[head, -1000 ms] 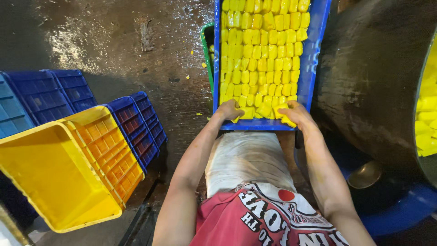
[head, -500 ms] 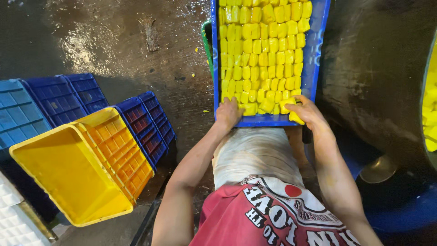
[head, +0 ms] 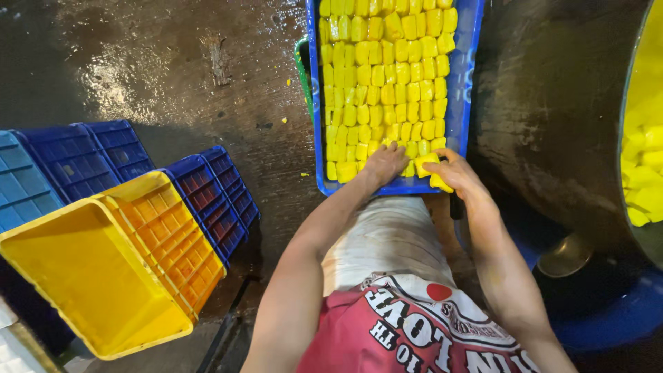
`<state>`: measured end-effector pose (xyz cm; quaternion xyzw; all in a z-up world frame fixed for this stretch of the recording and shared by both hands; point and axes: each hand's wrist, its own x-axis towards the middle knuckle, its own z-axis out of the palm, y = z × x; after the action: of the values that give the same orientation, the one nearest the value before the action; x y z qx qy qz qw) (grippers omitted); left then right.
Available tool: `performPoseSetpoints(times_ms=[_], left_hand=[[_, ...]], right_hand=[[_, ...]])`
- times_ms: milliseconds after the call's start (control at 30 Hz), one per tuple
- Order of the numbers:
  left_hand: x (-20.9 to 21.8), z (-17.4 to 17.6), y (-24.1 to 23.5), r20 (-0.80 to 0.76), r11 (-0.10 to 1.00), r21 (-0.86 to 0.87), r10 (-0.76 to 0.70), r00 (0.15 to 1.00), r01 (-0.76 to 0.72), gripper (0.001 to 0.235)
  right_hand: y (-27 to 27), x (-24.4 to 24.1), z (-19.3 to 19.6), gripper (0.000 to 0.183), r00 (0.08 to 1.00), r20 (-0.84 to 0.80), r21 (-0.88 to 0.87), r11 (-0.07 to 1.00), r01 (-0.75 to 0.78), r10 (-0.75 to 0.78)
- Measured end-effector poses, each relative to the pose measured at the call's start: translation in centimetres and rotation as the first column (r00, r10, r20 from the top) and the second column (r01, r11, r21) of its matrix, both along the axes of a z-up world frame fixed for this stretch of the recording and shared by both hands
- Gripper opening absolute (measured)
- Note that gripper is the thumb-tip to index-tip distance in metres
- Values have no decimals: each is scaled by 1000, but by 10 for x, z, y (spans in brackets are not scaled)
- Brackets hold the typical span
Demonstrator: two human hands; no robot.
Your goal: The person transfers yellow cubed fruit pieces from a large metal basin into a blue plastic crate. They scoop the pieces by hand, arrange them in the crate, and then carry the filled crate to a stack of other crates.
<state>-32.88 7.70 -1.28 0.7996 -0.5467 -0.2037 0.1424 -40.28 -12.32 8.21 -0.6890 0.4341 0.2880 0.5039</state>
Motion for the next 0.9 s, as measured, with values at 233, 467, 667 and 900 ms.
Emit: performPoseSetpoints(times_ms=[233, 467, 667, 900], left_hand=[[0, 32, 29, -98, 974, 160, 181, 979, -164, 52], [-4, 42, 42, -183, 971, 111, 228, 956, -211, 38], [-14, 37, 24, -234, 957, -45, 267, 935, -285, 32], [-6, 108, -14, -454, 978, 39, 201, 868, -206, 52]], right_hand=[[12, 3, -30, 74, 894, 15, -158, 884, -440, 447], [14, 15, -17, 63, 774, 123, -435, 735, -520, 621], [11, 26, 64, 37, 671, 402, -568, 744, -351, 623], [-97, -42, 305, 18, 578, 643, -378, 865, -330, 502]])
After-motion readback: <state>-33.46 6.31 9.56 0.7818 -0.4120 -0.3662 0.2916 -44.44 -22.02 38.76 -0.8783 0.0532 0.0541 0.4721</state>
